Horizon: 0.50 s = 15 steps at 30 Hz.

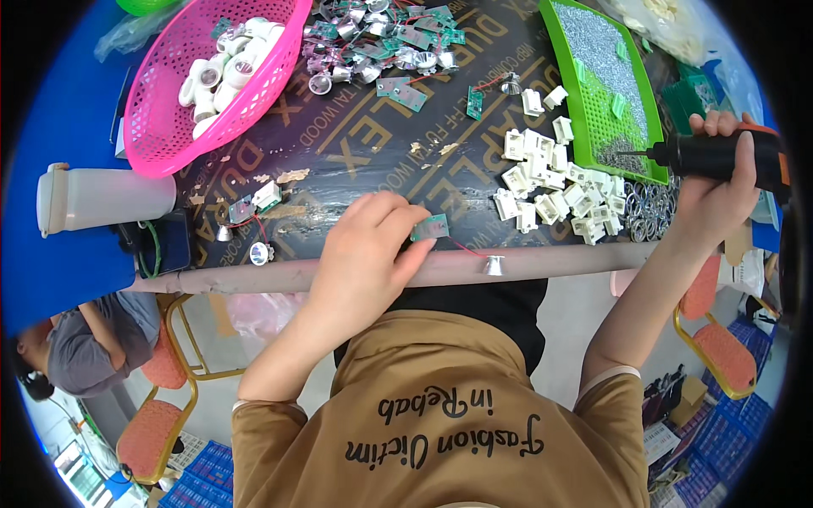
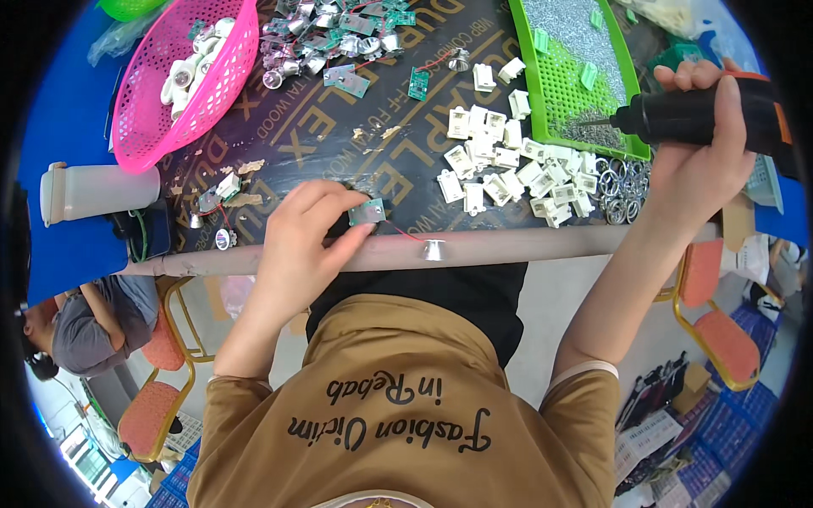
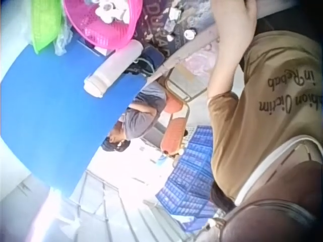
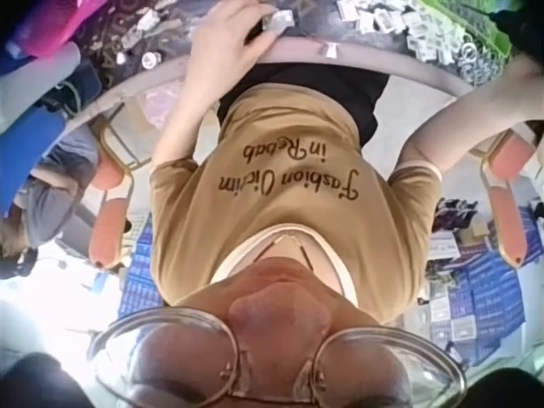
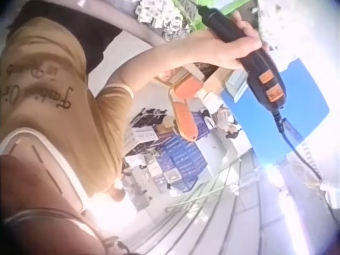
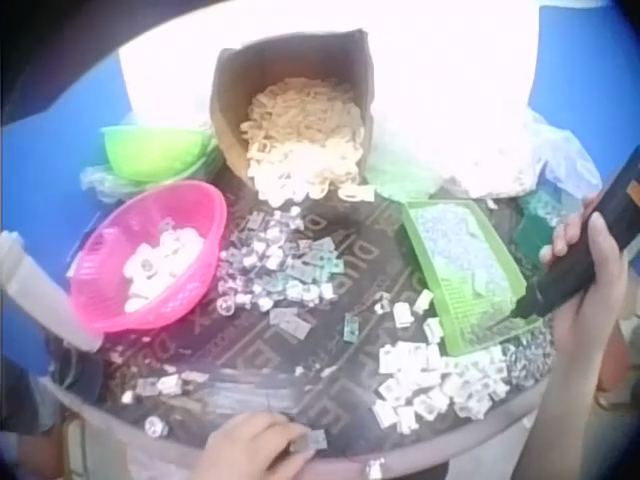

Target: Assembling small electronic components using an electric screwdriver to attach circuit boards to plastic housings.

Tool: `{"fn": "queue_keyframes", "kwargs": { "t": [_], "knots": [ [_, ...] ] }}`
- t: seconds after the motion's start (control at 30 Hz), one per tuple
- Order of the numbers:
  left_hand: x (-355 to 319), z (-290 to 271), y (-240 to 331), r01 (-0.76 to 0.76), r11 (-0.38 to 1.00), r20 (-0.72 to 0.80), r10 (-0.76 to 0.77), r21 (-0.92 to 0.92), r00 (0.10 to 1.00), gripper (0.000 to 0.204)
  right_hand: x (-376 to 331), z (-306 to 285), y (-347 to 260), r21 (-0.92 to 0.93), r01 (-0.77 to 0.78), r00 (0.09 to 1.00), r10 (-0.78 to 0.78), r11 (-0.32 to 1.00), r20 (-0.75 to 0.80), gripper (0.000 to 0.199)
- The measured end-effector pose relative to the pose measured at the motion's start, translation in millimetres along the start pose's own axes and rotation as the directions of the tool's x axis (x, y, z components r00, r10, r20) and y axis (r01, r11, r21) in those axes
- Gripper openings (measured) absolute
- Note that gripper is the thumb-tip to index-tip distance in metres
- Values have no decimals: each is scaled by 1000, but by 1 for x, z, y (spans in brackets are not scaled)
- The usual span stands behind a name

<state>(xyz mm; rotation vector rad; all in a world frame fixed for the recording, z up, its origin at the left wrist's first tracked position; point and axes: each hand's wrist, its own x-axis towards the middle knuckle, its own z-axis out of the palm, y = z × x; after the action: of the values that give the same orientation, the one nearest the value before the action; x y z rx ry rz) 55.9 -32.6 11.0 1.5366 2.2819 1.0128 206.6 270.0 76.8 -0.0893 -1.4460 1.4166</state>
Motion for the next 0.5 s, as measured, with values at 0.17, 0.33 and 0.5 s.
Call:
{"fn": "queue_keyframes", "kwargs": {
  "t": [0.17, 0.33, 0.5],
  "knots": [
    [12, 5, -2, 57, 995, -11, -58, -78, 998, 22, 3, -3, -2, -23, -13, 999, 12, 1000, -49, 25],
    [30, 17, -3, 48, 998, -51, -49, -38, 997, 21, 19, 2, 9, 184, -121, 989, 103, 975, 104, 22],
    [32, 17, 0, 117, 985, -42, -123, -124, 992, 22, 48, 3, -2, 883, -332, 793, 606, 332, 70, 27]
  ]
}}
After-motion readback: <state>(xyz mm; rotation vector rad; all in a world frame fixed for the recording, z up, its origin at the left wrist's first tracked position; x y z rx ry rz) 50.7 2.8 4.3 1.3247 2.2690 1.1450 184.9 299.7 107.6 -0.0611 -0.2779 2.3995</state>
